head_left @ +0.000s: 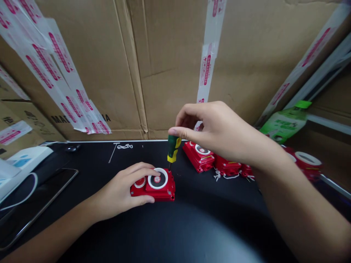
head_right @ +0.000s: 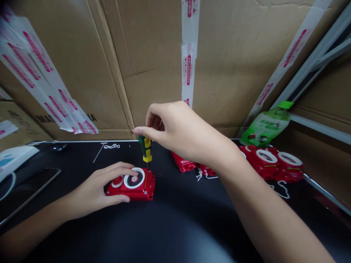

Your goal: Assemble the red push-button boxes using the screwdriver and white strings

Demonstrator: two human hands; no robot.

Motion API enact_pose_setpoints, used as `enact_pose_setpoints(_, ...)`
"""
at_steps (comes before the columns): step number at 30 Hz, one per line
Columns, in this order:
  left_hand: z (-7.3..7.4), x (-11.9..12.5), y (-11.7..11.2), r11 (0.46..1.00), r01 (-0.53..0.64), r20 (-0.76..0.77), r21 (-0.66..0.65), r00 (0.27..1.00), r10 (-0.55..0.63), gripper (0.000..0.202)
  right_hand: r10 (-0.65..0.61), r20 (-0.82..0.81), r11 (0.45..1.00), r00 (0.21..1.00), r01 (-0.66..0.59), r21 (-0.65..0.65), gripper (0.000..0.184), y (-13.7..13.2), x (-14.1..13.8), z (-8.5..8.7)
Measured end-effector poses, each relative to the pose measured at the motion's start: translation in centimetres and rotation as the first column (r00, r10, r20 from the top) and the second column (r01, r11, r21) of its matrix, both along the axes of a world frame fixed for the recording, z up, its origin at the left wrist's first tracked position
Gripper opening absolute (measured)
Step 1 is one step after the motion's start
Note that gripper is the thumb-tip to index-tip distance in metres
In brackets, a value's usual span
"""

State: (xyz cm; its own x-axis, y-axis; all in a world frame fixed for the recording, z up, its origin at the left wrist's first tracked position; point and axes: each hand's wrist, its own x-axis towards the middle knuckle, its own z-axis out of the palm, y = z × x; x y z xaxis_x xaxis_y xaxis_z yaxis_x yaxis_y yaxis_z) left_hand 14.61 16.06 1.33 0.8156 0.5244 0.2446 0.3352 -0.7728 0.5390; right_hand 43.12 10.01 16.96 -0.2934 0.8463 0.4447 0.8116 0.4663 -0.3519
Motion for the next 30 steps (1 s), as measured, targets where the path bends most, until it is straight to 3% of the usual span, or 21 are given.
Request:
enact_pose_setpoints(16,-0.2,-0.1,0.0,1.0,-0.012,0.006,-0.003,1.0,0.012,0.052,0.182,0.007,0.983,0.983,-0.182,-0.041,0.015,-0.5,-0.1,0.2)
enact_pose_setpoints(23,-0.1,-0.2,0.1,1.0,-0.01,-0.019,0.006,1.0,0.01,0.052,0.171,0.01,0.983,0.985,-0.17,-0.075,0.022,-0.4,0.0,0.2)
enact_pose_setpoints(26,0.1,-0.1,0.0,1.0,-0.013,-0.022,-0.014,1.0,0.013,0.051,0.136,0.003,0.99,0.991,-0.136,-0.042,0.017,-0.2,-0.1,-0.2)
enact_pose_setpoints(30,0.0,-0.1,0.0,0.999,-0.031,-0.033,-0.021,0.999,0.031,0.052,0.077,0.005,0.997,0.997,-0.077,-0.018,0.025,0.4,-0.2,-0.7)
